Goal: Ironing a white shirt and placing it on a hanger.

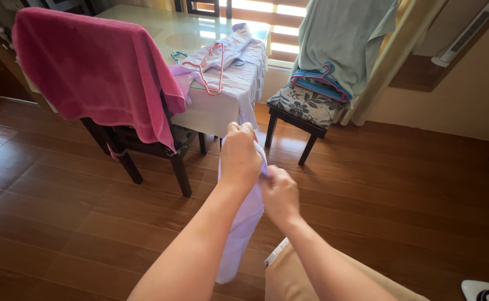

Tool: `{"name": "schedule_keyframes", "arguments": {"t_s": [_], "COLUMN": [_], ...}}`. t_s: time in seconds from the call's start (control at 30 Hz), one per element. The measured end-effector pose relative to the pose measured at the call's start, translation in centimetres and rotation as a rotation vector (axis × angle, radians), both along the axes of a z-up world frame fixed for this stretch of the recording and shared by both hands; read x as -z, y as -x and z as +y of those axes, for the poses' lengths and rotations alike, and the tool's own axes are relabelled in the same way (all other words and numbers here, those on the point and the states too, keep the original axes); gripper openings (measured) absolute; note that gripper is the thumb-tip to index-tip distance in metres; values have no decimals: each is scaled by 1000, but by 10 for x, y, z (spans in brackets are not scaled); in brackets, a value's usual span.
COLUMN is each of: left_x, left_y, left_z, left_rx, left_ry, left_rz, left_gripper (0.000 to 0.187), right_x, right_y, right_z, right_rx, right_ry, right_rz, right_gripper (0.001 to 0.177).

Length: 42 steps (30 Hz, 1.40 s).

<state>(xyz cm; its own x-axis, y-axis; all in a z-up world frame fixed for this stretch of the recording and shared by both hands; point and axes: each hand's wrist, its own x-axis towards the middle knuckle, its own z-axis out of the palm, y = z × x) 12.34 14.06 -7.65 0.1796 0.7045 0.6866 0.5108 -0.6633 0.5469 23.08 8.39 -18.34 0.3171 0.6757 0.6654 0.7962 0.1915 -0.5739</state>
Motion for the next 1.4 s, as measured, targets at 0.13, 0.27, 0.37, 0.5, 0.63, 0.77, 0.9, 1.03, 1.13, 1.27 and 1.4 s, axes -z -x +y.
{"name": "schedule_keyframes", "arguments": {"t_s": [0.13,0.27,0.37,0.5,0.63,0.77,0.9,1.03,1.13,1.27,1.4], "left_x": [-6,-4,15,61,78,88,81,103,88,52,28], "left_y": [7,18,39,57,37,4,-29,-39,-48,-40,-1], "left_z": [-1,10,26,49,23,-2,-31,-16,-10,-10,-34], "left_rx": [-4,-21,-93,-250,-169,111,219,481,197,-208,-349], "left_ry": [-21,-27,-53,82,269,588,578,114,102,-335,-466], "left_rz": [-19,47,183,330,394,69,-99,385,986,658,386], "left_gripper": [10,10,16,14,18,24,19,74,29,17,20], "right_x": [-42,10,19,6,-10,-10,-43,-78,-62,-68,-79], "right_y": [9,-19,-62,-138,-177,-214,-194,-188,-223,-226,-198], "right_z": [-19,4,8,-5,-41,-89,-134,-167,-155,-144,-149], "right_rx": [30,-148,-30,114,156,-144,-137,-87,45,223,352], "right_ry": [514,610,461,172,53,-61,-43,457,694,343,-150], "right_rz": [615,1100,1035,619,642,746,665,-86,-443,-549,-493], "right_gripper": [19,5,15,21,20,9,13,50,29,25,17]}}
